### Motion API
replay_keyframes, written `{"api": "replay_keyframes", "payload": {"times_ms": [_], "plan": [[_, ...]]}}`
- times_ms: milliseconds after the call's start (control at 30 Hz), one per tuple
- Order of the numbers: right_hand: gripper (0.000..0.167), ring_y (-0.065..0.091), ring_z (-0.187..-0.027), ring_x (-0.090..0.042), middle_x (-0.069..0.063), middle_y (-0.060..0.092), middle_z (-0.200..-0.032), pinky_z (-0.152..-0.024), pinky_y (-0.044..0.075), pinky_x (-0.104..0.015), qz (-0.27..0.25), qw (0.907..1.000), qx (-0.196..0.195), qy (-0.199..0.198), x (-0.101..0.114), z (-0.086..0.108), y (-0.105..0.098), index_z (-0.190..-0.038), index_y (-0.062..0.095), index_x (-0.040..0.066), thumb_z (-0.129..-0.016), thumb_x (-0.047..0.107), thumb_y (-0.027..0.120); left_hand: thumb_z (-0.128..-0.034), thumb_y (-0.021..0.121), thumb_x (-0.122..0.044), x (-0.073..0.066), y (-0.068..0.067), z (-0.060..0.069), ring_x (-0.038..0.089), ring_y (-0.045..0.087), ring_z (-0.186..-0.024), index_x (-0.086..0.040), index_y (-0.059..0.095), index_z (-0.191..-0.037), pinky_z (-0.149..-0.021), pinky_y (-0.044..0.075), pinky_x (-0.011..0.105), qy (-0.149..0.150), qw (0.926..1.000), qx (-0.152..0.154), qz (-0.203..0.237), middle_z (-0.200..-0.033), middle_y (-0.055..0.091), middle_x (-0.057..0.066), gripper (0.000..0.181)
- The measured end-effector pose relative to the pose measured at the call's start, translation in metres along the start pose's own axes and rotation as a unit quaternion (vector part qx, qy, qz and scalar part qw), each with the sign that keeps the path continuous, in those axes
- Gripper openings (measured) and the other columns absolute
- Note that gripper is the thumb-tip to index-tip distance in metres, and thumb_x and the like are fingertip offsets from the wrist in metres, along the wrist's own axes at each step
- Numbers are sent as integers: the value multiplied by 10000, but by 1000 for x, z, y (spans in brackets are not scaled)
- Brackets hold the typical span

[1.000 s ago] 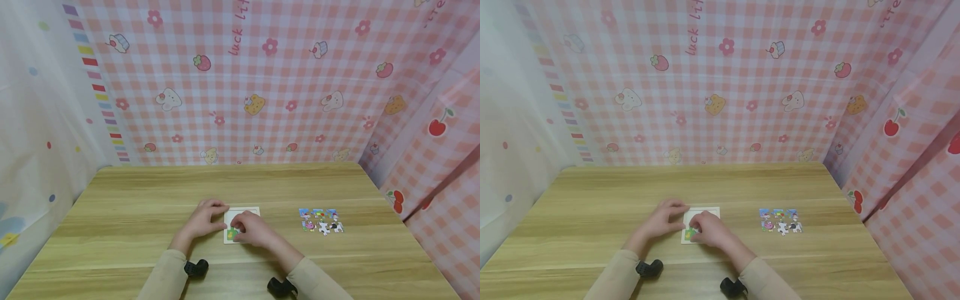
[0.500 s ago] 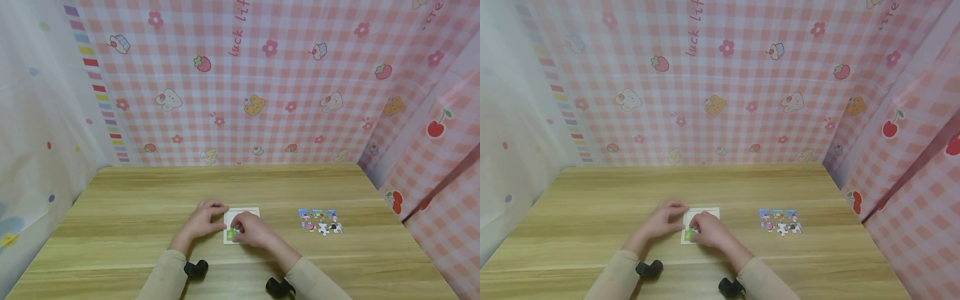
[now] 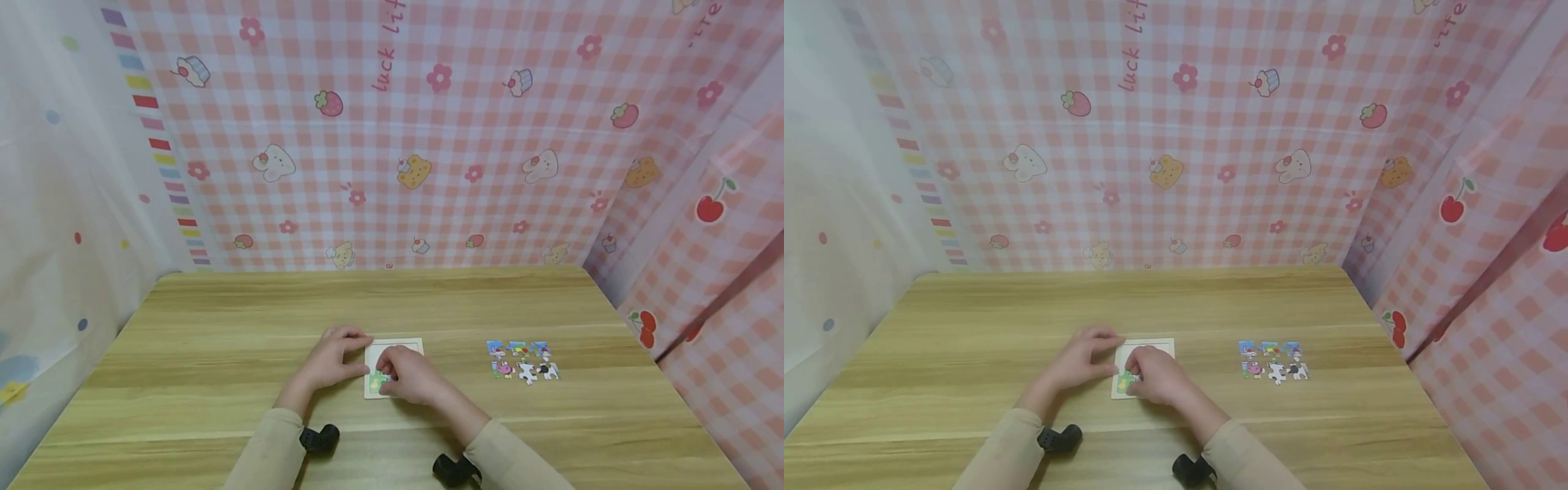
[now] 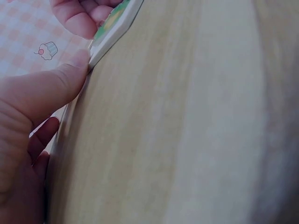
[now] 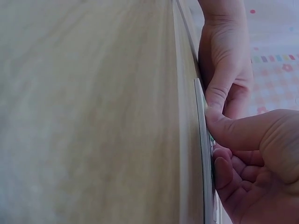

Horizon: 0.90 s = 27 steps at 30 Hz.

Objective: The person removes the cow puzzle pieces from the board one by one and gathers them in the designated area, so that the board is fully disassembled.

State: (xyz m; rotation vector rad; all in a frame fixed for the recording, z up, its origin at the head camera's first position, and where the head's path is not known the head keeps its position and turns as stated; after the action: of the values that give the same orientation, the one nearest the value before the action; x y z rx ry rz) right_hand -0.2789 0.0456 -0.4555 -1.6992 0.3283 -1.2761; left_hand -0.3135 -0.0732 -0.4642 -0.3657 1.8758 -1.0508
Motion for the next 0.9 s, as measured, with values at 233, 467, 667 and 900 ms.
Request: {"api": "replay_keyframes", "payload": {"times_ms": [233, 467, 667, 900], "plan": [[208, 533, -796, -102, 5, 585, -881, -740, 474, -244, 170, 9994, -68, -291, 4, 1, -1, -1027, 679, 63, -837, 27, 756, -835, 802, -247, 0, 0, 1, 328, 475, -1229, -75, 654, -1307, -1038, 401, 519, 31, 10000, -19, -44, -1310, 595, 98, 524], [162, 538, -811, -99, 19, 596, -870, -752, 468, -249, 141, 9996, -112, -207, 0, -1, -1, -994, 679, 87, -864, -5, 707, -832, 805, -251, 0, 0, 0, 318, 473, -1237, -75, 655, -1306, -1050, 395, 510, 35, 10000, -12, -49, -1302, 598, 86, 528], [147, 526, -800, -106, 4, 595, -859, -742, 457, -253, -43, 9999, -86, -80, -3, -5, 0, -962, 651, 91, -872, -20, 682, -833, 805, -246, -1, -1, 0, 317, 475, -1233, -68, 655, -1304, -1041, 400, 508, 69, 10000, -18, -54, -1302, 598, 91, 526], [131, 525, -783, -78, 45, 597, -842, -729, 455, -242, -513, 9987, -63, -13, -5, -4, 0, -966, 649, 114, -893, 11, 687, -839, 801, -244, 0, 0, 1, 314, 473, -1239, -70, 653, -1308, -1045, 399, 513, 18, 10000, 22, -33, -1303, 597, 82, 522]]}}
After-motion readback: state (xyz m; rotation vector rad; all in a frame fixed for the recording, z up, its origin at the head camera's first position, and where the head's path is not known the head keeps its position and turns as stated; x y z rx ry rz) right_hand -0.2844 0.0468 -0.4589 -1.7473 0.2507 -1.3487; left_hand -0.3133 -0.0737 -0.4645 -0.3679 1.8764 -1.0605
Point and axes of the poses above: each hand's wrist, its own z-axis away from the middle knuckle, its own y-axis out of the palm, x = y × z, the point moved 9 cm from there along -z, towards the middle knuckle
